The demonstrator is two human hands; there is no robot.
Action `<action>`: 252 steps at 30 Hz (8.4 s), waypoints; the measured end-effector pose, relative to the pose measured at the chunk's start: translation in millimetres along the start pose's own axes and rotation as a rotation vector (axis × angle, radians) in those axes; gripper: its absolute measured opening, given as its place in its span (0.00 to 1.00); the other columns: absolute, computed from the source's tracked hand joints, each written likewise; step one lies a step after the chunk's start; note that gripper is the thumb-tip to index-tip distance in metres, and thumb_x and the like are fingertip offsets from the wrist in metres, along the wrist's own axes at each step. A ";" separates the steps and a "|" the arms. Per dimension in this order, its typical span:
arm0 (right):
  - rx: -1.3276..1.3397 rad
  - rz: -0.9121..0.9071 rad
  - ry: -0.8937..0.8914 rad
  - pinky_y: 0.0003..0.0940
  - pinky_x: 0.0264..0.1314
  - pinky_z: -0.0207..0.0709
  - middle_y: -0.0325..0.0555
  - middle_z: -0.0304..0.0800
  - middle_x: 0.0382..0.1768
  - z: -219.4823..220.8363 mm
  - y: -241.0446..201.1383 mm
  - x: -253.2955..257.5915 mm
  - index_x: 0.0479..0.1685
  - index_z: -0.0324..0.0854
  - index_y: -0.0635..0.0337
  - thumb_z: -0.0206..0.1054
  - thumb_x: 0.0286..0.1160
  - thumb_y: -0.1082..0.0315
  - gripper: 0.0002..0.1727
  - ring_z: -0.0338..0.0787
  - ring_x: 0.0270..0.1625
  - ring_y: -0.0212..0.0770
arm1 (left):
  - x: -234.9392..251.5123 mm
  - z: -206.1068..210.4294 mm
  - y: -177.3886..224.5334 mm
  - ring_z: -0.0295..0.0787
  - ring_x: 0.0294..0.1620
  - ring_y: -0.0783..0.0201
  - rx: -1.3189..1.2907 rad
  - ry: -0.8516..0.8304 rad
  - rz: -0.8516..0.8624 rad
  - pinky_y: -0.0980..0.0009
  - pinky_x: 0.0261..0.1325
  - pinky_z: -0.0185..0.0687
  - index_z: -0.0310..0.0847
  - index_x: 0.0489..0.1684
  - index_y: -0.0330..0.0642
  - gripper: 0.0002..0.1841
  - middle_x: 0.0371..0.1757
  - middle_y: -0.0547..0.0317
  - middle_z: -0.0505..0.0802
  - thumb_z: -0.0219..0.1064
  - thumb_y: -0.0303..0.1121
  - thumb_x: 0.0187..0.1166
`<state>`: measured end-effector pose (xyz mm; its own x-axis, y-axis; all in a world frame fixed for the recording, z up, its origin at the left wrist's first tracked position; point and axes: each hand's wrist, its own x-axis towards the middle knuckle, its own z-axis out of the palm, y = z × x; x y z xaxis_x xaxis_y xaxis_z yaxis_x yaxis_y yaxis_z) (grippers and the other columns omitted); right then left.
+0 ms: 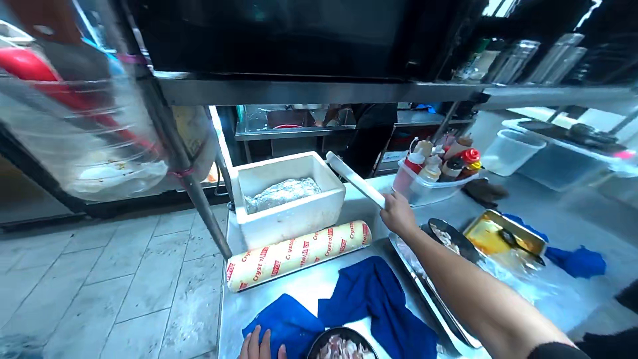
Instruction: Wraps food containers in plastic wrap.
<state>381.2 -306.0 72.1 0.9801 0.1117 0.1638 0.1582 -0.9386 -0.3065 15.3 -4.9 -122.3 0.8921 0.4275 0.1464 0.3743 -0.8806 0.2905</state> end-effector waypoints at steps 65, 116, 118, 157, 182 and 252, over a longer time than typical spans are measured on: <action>0.980 -0.106 -0.216 0.45 0.51 0.89 0.32 0.78 0.13 239.4 -402.4 -79.4 0.15 0.70 0.44 0.37 0.91 0.64 0.28 0.88 0.26 0.38 | 265.5 185.5 -184.5 0.62 0.90 0.51 -1.504 -0.289 -0.656 0.58 0.91 0.55 0.56 0.89 0.30 0.26 0.88 0.38 0.69 0.50 0.28 0.92; 1.093 0.024 -0.084 0.44 0.38 0.89 0.37 0.77 0.13 231.7 -430.4 -92.0 0.25 0.67 0.53 0.58 0.83 0.71 0.14 0.86 0.22 0.41 | 106.7 -4.6 -140.9 0.91 0.55 0.50 -1.085 -0.456 -0.149 0.47 0.62 0.83 0.90 0.45 0.31 0.12 0.46 0.42 0.94 0.63 0.31 0.78; 1.082 -0.001 -0.102 0.42 0.36 0.88 0.37 0.79 0.15 230.6 -427.9 -91.0 0.25 0.69 0.54 0.59 0.84 0.69 0.14 0.87 0.23 0.40 | 127.7 1.9 -132.2 0.86 0.65 0.49 -1.014 -0.333 -0.113 0.47 0.70 0.79 0.90 0.47 0.35 0.12 0.55 0.43 0.92 0.60 0.31 0.81; 1.051 -0.149 -0.320 0.37 0.49 0.91 0.38 0.82 0.23 253.2 -380.1 -53.1 0.37 0.70 0.56 0.44 0.95 0.68 0.14 0.91 0.31 0.38 | -75.0 128.4 -197.3 0.82 0.70 0.39 -1.191 -0.834 -0.811 0.54 0.73 0.77 0.74 0.69 0.18 0.20 0.68 0.23 0.83 0.53 0.30 0.92; 0.601 -0.544 -0.530 0.59 0.74 0.79 0.57 0.78 0.77 92.9 -321.4 -126.4 0.88 0.63 0.60 0.72 0.78 0.52 0.41 0.83 0.75 0.53 | -55.9 -33.3 -82.4 0.81 0.72 0.29 -0.342 -0.013 0.171 0.34 0.83 0.64 0.89 0.48 0.26 0.16 0.60 0.30 0.91 0.56 0.26 0.77; 0.609 -0.507 -0.377 0.45 0.71 0.79 0.46 0.90 0.49 79.8 1.6 -53.8 0.45 0.89 0.59 0.57 0.85 0.59 0.16 0.88 0.60 0.42 | 203.7 -59.3 132.7 0.65 0.89 0.49 0.001 -0.194 0.460 0.42 0.87 0.61 0.70 0.87 0.58 0.30 0.87 0.56 0.74 0.62 0.45 0.82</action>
<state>338.2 -287.5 -12.0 0.7315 0.6696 0.1286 0.5165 -0.4211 -0.7456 231.7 -22.6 2.2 0.9955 -0.0510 0.0802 -0.0687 -0.9692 0.2364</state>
